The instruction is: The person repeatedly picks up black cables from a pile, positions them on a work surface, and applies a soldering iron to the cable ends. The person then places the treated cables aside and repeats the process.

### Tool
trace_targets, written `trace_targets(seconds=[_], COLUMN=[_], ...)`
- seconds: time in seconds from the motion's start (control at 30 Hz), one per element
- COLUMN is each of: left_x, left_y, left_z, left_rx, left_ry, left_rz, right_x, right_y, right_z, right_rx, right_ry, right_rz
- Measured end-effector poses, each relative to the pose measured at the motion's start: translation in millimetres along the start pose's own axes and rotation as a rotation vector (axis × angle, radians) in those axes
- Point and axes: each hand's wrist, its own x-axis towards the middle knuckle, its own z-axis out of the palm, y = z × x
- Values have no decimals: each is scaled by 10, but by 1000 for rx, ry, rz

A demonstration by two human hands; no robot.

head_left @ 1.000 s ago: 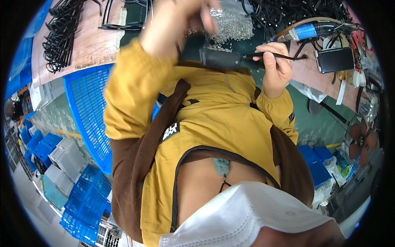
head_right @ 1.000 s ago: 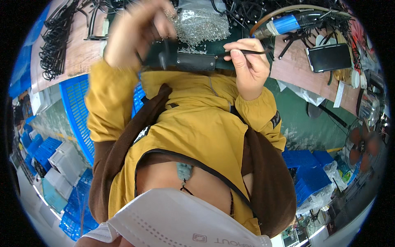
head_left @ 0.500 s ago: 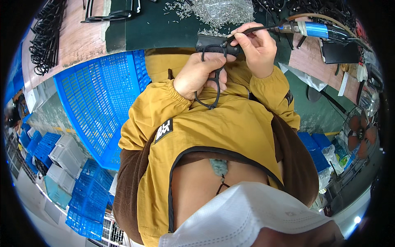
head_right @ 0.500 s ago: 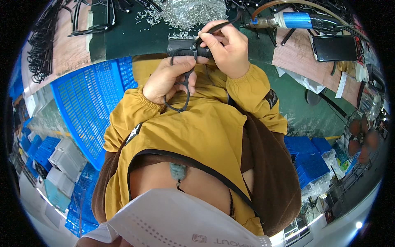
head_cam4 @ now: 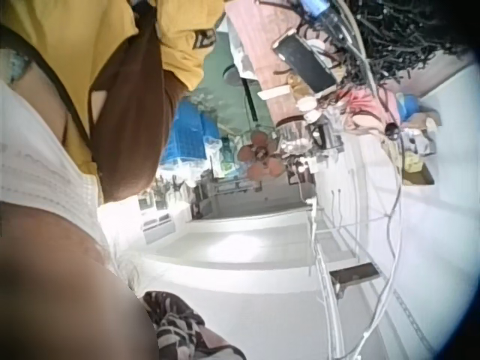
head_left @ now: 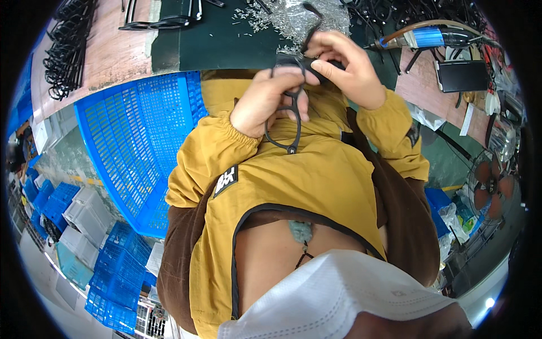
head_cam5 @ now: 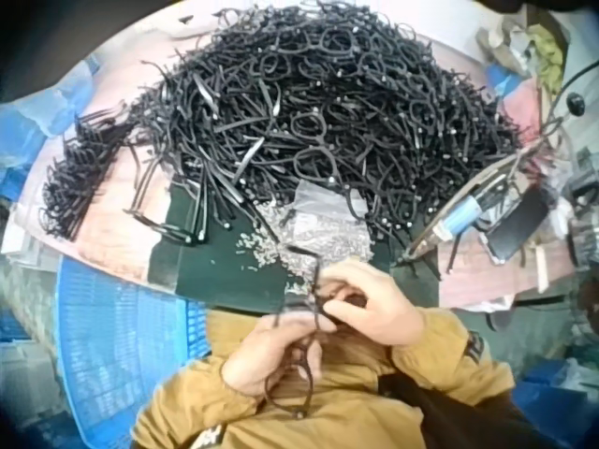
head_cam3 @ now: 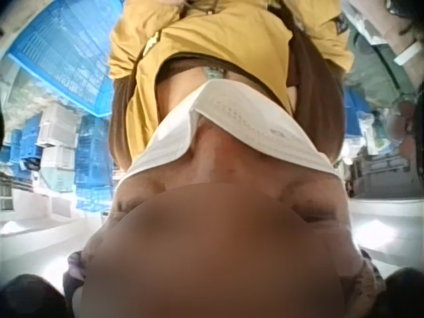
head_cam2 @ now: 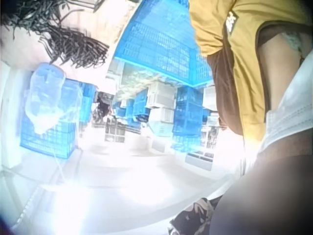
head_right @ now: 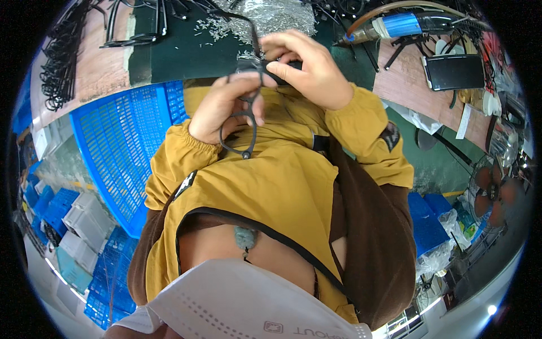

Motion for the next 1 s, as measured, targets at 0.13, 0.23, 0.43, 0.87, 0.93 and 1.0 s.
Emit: trace_targets(seconds=[0.13, 0.23, 0.43, 0.87, 0.93, 1.0], left_x=[-73, -21, 26, 247, 205, 223], left_y=[56, 85, 123, -347, -481, -598], left_z=[-166, -252, -371, -46, -148, -250], left_rx=[-27, -66, -126, 408, 442, 478], left_ry=[162, 234, 255, 282, 228, 170], left_rz=[233, 348, 355, 1148, 1142, 1187], right_x=[669, 1438, 1157, -307, -338, -356], right_y=[-239, -229, -326, 174, 227, 225], right_z=[110, 397, 179, 183, 192, 197], right_rx=[-661, -1182, -1370, 133, 235, 238], right_ry=[-2, 23, -171, 420, 455, 478], right_rz=[-240, -245, -159, 153, 172, 152])
